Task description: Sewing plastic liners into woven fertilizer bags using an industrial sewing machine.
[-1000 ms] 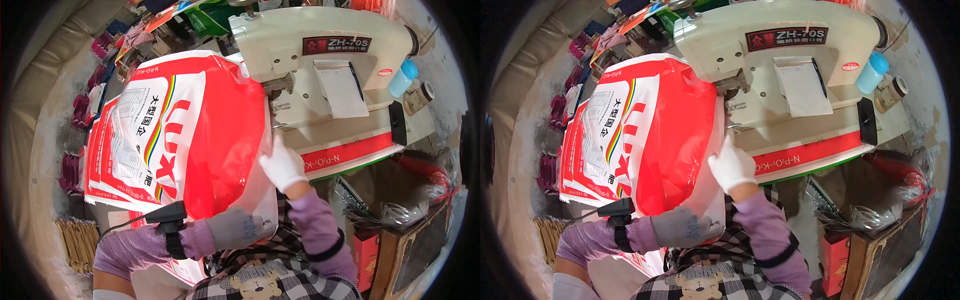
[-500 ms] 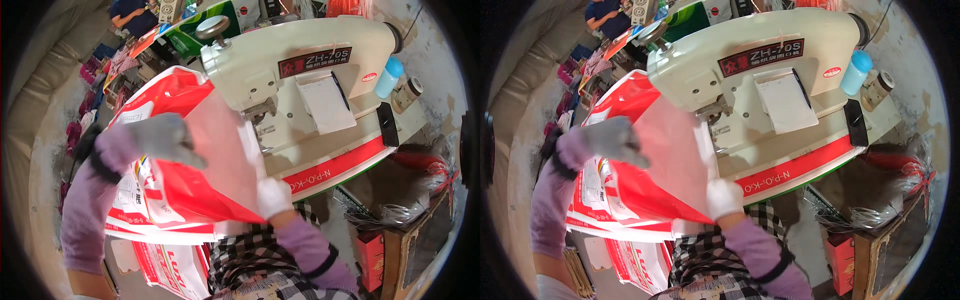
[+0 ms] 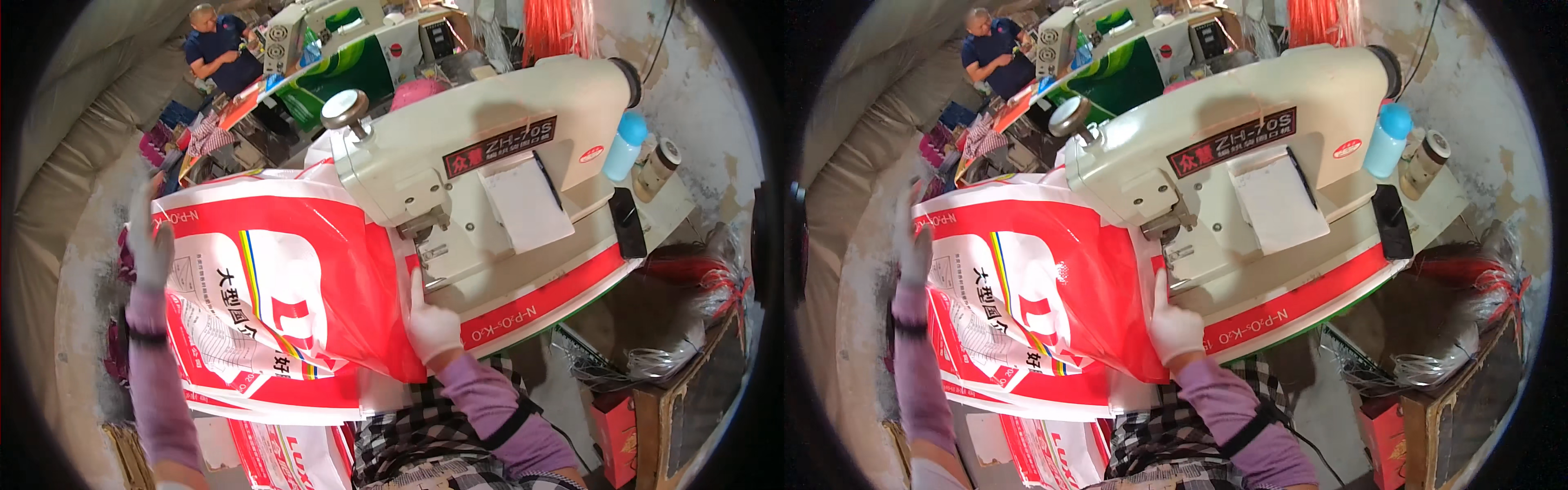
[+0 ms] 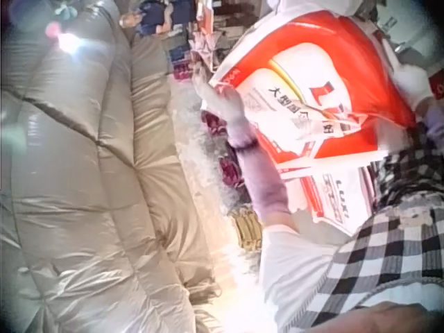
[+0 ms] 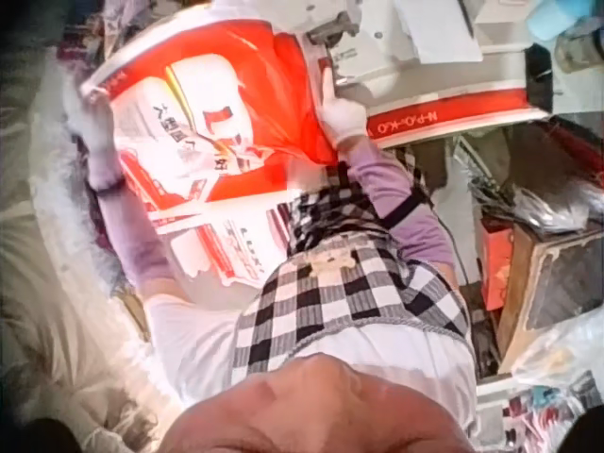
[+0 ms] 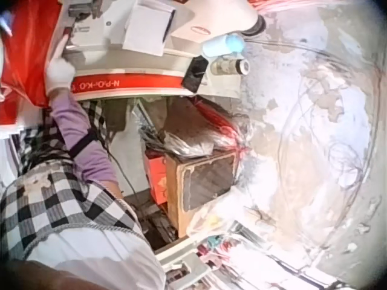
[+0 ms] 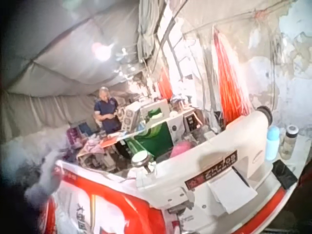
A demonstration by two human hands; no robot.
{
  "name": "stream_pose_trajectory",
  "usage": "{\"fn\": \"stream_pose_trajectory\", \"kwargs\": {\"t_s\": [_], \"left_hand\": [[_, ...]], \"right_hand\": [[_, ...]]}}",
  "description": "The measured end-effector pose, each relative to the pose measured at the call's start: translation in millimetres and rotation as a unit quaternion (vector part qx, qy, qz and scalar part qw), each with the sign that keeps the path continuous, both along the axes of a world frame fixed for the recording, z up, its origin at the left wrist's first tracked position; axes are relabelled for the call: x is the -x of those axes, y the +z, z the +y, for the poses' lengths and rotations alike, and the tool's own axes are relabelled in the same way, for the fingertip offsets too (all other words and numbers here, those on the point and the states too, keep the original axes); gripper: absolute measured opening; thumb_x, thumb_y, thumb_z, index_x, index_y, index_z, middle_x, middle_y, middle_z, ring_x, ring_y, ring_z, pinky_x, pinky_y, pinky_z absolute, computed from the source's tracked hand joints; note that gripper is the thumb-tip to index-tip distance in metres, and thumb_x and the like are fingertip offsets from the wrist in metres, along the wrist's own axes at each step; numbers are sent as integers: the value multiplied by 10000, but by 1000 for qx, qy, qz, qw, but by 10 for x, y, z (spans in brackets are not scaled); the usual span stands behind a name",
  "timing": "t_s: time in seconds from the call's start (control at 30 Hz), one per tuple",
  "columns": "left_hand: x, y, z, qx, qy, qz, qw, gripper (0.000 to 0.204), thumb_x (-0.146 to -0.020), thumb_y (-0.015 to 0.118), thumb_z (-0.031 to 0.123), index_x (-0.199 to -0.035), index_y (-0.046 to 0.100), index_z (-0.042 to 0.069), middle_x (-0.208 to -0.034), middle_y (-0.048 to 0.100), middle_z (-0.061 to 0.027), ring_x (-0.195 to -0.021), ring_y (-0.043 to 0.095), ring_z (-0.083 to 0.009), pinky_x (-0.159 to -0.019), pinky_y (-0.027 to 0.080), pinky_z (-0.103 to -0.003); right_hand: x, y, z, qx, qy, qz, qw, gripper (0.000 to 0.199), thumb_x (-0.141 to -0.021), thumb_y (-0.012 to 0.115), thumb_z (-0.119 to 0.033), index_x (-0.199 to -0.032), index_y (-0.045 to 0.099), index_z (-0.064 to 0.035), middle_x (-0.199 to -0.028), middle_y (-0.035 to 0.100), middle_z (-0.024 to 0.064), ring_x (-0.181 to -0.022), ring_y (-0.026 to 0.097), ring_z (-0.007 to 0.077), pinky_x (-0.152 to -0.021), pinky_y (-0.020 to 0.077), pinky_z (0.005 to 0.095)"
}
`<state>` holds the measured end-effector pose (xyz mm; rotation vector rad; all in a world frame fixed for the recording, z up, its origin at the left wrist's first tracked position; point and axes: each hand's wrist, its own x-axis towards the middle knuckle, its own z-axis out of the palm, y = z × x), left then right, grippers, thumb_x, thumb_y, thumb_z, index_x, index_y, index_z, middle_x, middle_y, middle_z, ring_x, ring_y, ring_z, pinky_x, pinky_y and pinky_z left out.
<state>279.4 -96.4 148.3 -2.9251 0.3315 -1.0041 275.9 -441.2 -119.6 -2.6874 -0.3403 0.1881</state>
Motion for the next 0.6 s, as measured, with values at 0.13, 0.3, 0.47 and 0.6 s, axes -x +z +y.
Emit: {"fn": "stream_pose_trajectory", "kwargs": {"t_s": [0.13,0.3,0.47,0.6], "left_hand": [[-170,98,2202,-177,290,142,930,442,-711,584,13,-1128,665,136,-1115,635,-183,-1013,591,-366,-880,484,-385],[-458,903,2284,-80,90,-135,983,181,-831,522,103,-909,686,111,-924,664,-148,-891,633,-287,-804,500,-393],[934,1650,1539,-299,44,-247,921,240,-797,602,75,-1029,665,59,-957,655,-122,-920,618,-335,-868,486,-400],[2434,867,1470,-315,148,-142,927,187,-804,584,65,-974,663,52,-858,632,-115,-859,602,-331,-831,479,-431]], "right_hand": [[355,195,-40,-184,81,-113,973,547,-822,548,-140,-1347,459,-16,-914,652,183,-783,652,335,-699,519,415],[521,617,118,-646,26,143,749,477,-920,558,-209,-1314,442,33,-1209,573,240,-1160,553,337,-988,417,387],[359,763,343,-648,63,222,726,404,-871,661,-271,-1147,595,17,-1101,614,177,-1053,564,305,-895,443,388],[818,964,109,-508,201,-138,826,296,-720,768,-226,-900,681,-8,-948,601,110,-959,545,329,-871,450,431]]}}
